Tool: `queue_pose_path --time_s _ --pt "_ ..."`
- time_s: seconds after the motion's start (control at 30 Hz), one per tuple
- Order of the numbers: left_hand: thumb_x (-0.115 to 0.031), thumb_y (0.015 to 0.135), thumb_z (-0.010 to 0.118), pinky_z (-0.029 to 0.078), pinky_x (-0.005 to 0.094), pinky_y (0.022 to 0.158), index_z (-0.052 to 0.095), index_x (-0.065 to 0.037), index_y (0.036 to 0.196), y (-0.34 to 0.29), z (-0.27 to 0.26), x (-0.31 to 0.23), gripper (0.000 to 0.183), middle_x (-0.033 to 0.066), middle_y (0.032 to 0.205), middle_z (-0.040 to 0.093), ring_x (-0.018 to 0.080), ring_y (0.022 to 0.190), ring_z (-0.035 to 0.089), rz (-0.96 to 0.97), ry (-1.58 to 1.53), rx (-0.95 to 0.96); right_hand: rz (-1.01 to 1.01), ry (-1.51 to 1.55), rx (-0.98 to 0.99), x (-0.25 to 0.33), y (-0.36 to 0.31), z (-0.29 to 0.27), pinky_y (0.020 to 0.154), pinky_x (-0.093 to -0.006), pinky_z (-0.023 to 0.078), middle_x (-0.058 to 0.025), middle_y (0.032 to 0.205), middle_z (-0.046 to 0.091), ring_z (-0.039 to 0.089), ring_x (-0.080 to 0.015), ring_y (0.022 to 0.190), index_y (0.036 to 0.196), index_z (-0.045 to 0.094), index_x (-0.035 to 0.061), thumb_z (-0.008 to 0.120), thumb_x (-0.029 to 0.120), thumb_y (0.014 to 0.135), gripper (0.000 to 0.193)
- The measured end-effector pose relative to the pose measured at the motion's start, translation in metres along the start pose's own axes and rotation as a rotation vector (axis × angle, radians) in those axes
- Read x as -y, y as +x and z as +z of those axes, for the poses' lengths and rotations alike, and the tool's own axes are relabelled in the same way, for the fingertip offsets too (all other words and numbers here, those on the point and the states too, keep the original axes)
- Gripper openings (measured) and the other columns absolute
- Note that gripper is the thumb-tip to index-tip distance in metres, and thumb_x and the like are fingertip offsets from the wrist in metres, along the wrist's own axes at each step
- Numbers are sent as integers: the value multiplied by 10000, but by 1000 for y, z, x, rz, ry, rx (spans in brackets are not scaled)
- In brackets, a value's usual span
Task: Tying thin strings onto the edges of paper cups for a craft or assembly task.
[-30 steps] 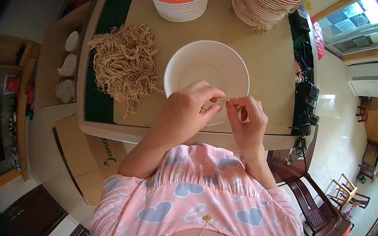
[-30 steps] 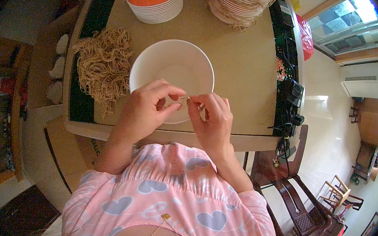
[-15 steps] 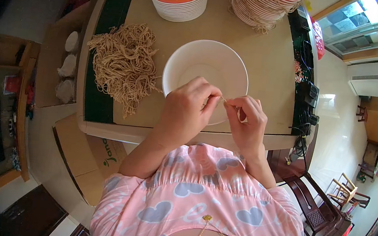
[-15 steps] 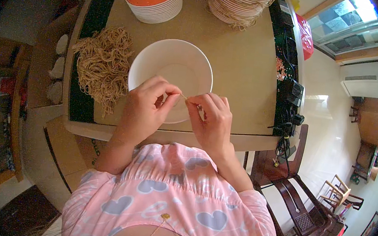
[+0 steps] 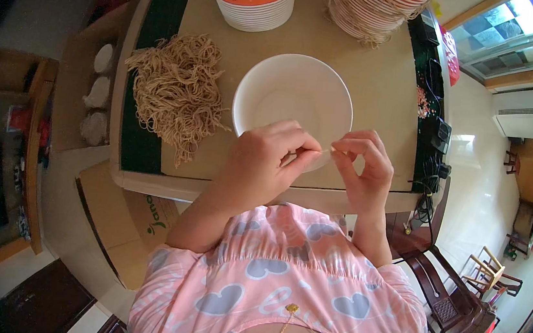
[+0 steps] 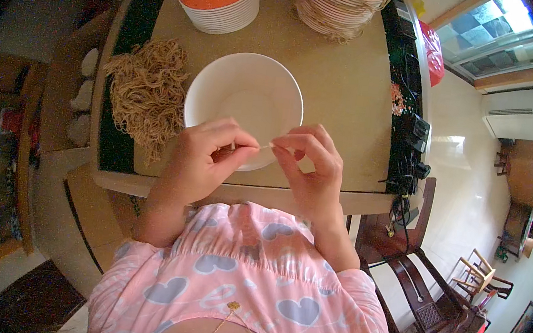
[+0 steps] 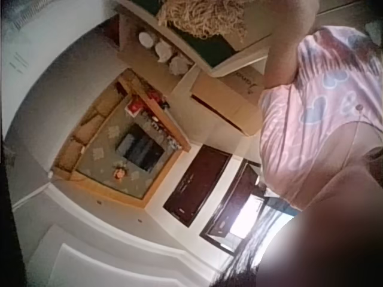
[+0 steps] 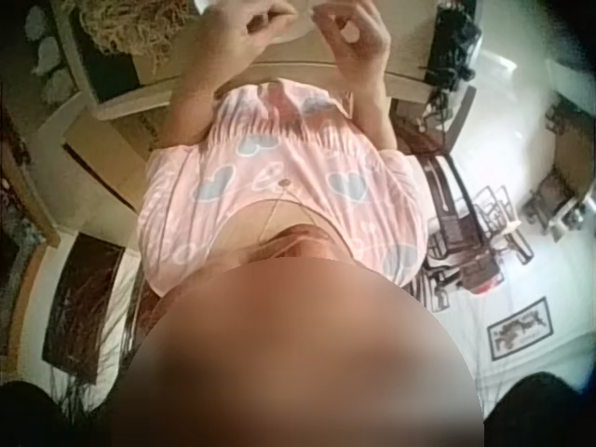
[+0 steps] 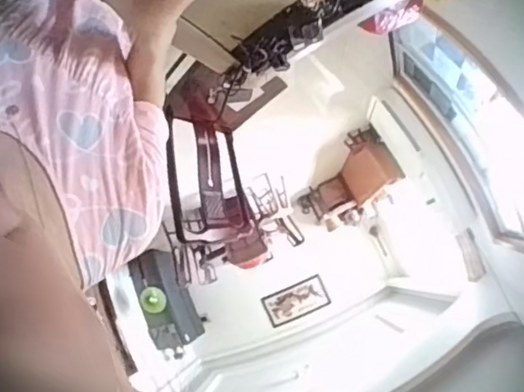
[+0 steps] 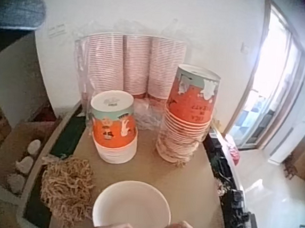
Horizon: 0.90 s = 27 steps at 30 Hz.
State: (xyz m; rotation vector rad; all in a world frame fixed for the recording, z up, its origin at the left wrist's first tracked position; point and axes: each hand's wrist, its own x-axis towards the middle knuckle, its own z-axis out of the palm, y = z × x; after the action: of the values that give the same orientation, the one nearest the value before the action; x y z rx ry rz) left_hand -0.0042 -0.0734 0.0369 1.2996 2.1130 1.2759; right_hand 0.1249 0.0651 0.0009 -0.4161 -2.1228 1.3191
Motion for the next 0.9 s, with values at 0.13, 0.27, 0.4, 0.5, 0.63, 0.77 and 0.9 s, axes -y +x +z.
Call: queue_pose_path --time_s 0.13,0.27,0.4,0.5,0.63,0.77,0.9 --pt "-75 832 677 404 270 513 648 -30 816 0 1 -6 56 53 704 565 136 558 520 -101 -271 21 -24 -31 47 -4 -8 -2 632 -252 476 -72 868 591 579 -145 737 893 696 32 714 -55 757 162" --pt "-30 838 665 363 217 508 638 -4 812 -2 2 -4 46 9 695 544 44 573 468 -168 -469 19 -1 -24 12 -4 -10 -2 644 -241 455 -64 856 584 564 -133 749 879 688 13 679 -106 735 187" --pt "-20 848 655 362 191 522 633 5 807 -2 -4 -8 53 -20 701 535 12 604 461 -170 -556 -2 18 -90 -8 -12 -13 -5 654 -276 495 -96 857 590 604 -181 772 905 700 26 689 -62 767 164" --pt "-21 863 645 361 171 535 636 -4 818 -3 -6 -8 49 -43 720 540 -4 620 457 -155 -685 47 7 -94 -21 -16 -15 -3 653 -280 495 -98 851 593 605 -186 777 905 701 28 689 -63 766 167" --pt "-26 881 633 351 159 537 636 -16 851 -5 -3 1 32 -63 740 542 -21 633 446 -139 -814 34 -75 -146 -17 -22 -15 0 643 -281 486 -84 835 600 600 -178 754 887 700 35 691 -63 765 157" --pt "-25 867 642 361 178 520 626 -24 849 -5 -4 5 24 -36 752 562 6 597 462 -177 -736 39 -102 -162 -13 -19 -12 3 640 -288 481 -78 825 599 588 -180 727 938 681 31 706 -44 765 190" --pt "-57 830 655 451 309 557 611 -48 863 12 -18 12 56 85 946 589 195 603 573 -54 61 -249 -29 -156 17 -18 -8 6 646 -298 482 -86 822 587 566 -181 700 1054 617 19 757 27 750 334"
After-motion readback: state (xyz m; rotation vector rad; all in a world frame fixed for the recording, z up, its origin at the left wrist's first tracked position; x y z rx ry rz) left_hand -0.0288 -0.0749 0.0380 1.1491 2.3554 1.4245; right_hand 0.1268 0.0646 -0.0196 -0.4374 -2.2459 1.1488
